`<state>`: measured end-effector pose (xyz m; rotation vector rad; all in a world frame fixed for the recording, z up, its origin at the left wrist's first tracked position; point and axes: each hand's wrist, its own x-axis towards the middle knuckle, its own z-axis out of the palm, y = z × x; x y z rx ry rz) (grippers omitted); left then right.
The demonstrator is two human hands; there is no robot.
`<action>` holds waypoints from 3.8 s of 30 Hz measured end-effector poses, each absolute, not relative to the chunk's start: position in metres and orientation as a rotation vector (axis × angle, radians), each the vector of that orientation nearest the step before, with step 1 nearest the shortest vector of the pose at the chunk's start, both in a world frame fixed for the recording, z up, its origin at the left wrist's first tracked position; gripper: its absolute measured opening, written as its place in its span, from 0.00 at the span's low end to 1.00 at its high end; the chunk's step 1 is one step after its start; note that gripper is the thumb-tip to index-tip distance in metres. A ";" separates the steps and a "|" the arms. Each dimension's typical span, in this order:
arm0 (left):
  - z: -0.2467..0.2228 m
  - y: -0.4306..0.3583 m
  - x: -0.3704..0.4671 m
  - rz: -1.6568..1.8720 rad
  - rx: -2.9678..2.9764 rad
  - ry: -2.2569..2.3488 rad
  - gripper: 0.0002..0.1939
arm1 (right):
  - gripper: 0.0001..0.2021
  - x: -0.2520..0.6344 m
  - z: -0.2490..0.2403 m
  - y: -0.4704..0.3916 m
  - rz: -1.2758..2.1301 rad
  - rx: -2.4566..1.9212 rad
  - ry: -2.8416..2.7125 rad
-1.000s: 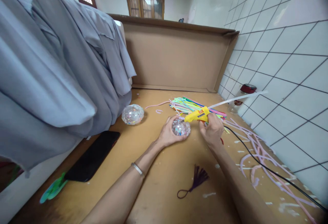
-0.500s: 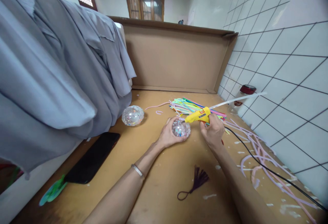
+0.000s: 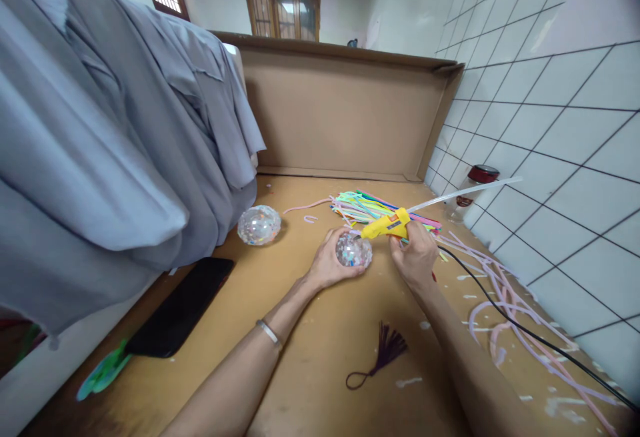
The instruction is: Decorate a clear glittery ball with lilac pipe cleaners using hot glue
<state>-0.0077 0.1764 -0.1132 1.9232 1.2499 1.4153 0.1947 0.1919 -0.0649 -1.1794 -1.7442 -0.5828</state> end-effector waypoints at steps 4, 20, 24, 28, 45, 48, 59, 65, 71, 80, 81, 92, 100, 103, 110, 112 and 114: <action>-0.113 0.176 -0.007 1.403 1.922 1.256 0.42 | 0.02 0.195 -0.066 0.192 -0.581 -1.182 -1.756; -0.114 0.176 -0.007 1.425 1.908 1.235 0.42 | 0.02 0.196 -0.067 0.194 -0.584 -1.183 -1.715; -0.114 0.177 -0.007 1.436 1.900 1.230 0.43 | 0.02 0.195 -0.067 0.193 -0.577 -1.182 -1.748; -0.114 0.177 -0.007 1.432 1.895 1.223 0.42 | 0.02 0.195 -0.066 0.193 -0.581 -1.184 -1.753; -0.111 0.175 -0.006 1.445 1.899 1.219 0.42 | 0.03 0.196 -0.068 0.195 -0.576 -1.182 -1.734; -0.110 0.175 -0.006 1.438 1.894 1.210 0.41 | 0.02 0.197 -0.067 0.195 -0.564 -1.176 -1.740; -0.109 0.175 -0.006 1.436 1.937 1.229 0.42 | 0.02 0.198 -0.069 0.196 -0.571 -1.191 -1.752; -0.111 0.175 -0.006 1.438 1.932 1.238 0.43 | 0.02 0.198 -0.070 0.196 -0.562 -1.192 -1.771; -0.110 0.174 -0.006 1.437 1.916 1.249 0.42 | 0.02 0.199 -0.070 0.196 -0.583 -1.207 -1.752; -0.110 0.174 -0.005 1.442 1.916 1.220 0.42 | 0.02 0.199 -0.071 0.197 -0.558 -1.208 -1.765; -0.110 0.174 -0.005 1.442 1.915 1.219 0.42 | 0.02 0.199 -0.071 0.197 -0.554 -1.205 -1.765; -0.113 0.175 -0.006 1.451 1.942 1.224 0.42 | 0.02 0.199 -0.070 0.196 -0.552 -1.202 -1.770; -0.111 0.175 -0.006 1.440 1.945 1.235 0.42 | 0.02 0.200 -0.070 0.197 -0.548 -1.194 -1.777; -0.112 0.175 -0.006 1.458 1.945 1.220 0.41 | 0.02 0.199 -0.070 0.196 -0.533 -1.186 -1.779; -0.114 0.176 -0.006 1.422 1.935 1.230 0.42 | 0.03 0.199 -0.070 0.197 -0.505 -1.188 -1.770; -0.113 0.176 -0.006 1.418 1.932 1.237 0.42 | 0.03 0.199 -0.070 0.197 -0.507 -1.194 -1.775; -0.112 0.175 -0.006 1.414 1.925 1.238 0.42 | 0.02 0.200 -0.070 0.197 -0.516 -1.202 -1.776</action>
